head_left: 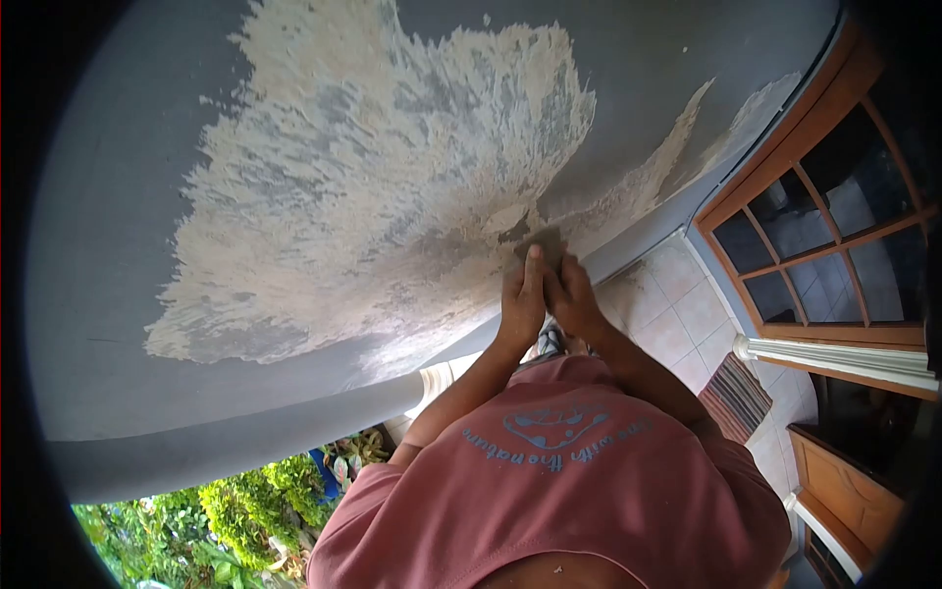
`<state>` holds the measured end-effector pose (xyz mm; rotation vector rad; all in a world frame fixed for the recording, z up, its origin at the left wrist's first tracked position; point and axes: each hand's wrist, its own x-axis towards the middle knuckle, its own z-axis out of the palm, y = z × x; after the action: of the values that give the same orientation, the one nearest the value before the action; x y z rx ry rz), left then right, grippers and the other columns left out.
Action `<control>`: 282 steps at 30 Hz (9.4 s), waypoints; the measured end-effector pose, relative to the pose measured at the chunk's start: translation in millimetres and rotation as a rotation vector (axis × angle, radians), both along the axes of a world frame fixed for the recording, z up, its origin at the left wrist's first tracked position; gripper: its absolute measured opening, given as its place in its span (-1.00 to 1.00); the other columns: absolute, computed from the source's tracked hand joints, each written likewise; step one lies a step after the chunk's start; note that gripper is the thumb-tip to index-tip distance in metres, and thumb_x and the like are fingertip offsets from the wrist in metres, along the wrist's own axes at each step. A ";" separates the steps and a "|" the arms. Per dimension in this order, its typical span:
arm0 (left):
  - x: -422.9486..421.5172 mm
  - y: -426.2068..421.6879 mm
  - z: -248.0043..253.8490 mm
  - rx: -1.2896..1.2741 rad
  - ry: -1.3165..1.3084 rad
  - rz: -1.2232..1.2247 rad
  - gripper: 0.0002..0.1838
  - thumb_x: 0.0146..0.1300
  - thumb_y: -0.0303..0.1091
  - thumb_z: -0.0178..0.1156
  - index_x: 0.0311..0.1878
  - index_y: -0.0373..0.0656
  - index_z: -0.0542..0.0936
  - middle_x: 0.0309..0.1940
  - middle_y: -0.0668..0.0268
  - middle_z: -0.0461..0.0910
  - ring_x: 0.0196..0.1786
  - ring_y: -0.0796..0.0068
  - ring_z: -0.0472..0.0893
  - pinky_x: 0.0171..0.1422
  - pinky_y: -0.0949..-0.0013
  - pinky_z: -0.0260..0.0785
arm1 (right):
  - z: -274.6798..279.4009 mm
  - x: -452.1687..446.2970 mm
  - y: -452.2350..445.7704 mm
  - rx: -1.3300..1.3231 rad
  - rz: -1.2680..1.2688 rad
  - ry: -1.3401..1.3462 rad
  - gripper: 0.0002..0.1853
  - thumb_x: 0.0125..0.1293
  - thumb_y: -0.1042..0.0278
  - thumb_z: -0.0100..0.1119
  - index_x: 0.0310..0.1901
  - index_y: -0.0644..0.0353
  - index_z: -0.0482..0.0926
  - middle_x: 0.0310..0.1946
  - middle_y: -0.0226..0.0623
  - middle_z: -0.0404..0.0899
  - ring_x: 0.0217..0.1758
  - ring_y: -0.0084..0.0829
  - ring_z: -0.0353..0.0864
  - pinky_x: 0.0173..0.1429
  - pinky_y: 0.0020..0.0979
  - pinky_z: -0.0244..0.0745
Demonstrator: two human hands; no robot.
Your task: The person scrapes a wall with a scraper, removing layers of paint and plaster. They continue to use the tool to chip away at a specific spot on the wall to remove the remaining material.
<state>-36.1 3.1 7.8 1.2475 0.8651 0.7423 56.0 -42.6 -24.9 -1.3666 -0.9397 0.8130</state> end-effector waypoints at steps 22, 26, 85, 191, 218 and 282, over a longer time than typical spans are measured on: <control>4.9 0.4 -8.8 -0.162 0.026 -0.089 -0.41 0.45 0.11 -0.08 -0.56 -0.18 0.51 -0.56 0.42 0.48 -0.44 0.67 0.38 -0.30 0.54 0.26 | -16.0 3.3 -7.9 -0.042 -0.041 0.051 -0.72 0.34 0.32 0.05 -0.13 0.43 0.47 -0.38 0.12 0.57 -0.32 -0.05 0.62 -0.24 -0.22 0.46; 15.3 -5.5 4.9 -0.056 0.051 0.033 -0.40 0.45 0.11 -0.08 -0.59 -0.17 0.49 -0.63 0.45 0.42 -0.51 0.69 0.34 -0.42 0.54 0.19 | -22.7 3.7 -2.2 -0.028 -0.056 -0.017 -0.73 0.34 0.33 0.04 -0.12 0.43 0.46 -0.38 0.11 0.56 -0.31 -0.05 0.62 -0.24 -0.21 0.45; 18.1 3.4 50.8 0.027 0.037 -0.083 -0.39 0.41 0.11 -0.02 -0.29 -0.36 0.67 -0.37 0.21 0.66 -0.37 0.60 0.56 -0.26 0.56 0.38 | 20.4 -0.9 -2.1 0.160 -0.206 -0.135 -0.65 0.37 0.31 0.03 -0.02 0.50 0.41 -0.26 0.18 0.54 -0.23 0.06 0.60 -0.17 -0.18 0.45; -2.8 -27.7 28.2 0.135 0.202 0.451 -0.39 0.27 -0.01 0.24 -0.64 -0.45 0.53 -0.87 0.23 0.28 -0.68 0.65 0.23 -0.64 0.35 0.15 | 13.0 41.2 -17.3 -0.029 0.389 -0.387 -0.65 0.46 0.19 -0.12 -0.31 0.29 0.53 -0.64 -0.02 0.45 -0.54 0.01 0.53 -0.46 -0.20 0.31; -2.0 -32.4 17.7 0.137 0.320 0.465 -0.43 0.32 -0.03 0.19 -0.59 -0.42 0.56 -0.78 0.28 0.42 -0.61 0.67 0.34 -0.56 0.38 0.24 | 18.5 41.3 -22.4 -0.061 0.408 -0.287 -0.56 0.48 0.13 -0.14 -0.49 0.28 0.43 -0.67 -0.35 0.37 -0.57 -0.54 0.35 -0.44 -0.39 0.24; -20.2 -13.5 39.0 0.423 0.286 0.318 -0.68 0.28 -0.21 0.24 -0.37 -0.35 0.64 -0.67 0.12 0.57 -0.61 0.47 0.58 -0.54 0.39 0.34 | 26.7 16.2 -26.3 -0.099 0.366 -0.024 -0.64 0.48 0.21 -0.11 -0.30 0.34 0.53 -0.62 -0.39 0.45 -0.52 -0.61 0.37 -0.42 -0.44 0.29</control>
<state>-56.3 -10.3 46.8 1.6384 1.1996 1.0555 72.2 -68.9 1.8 -1.3089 -1.2021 1.1331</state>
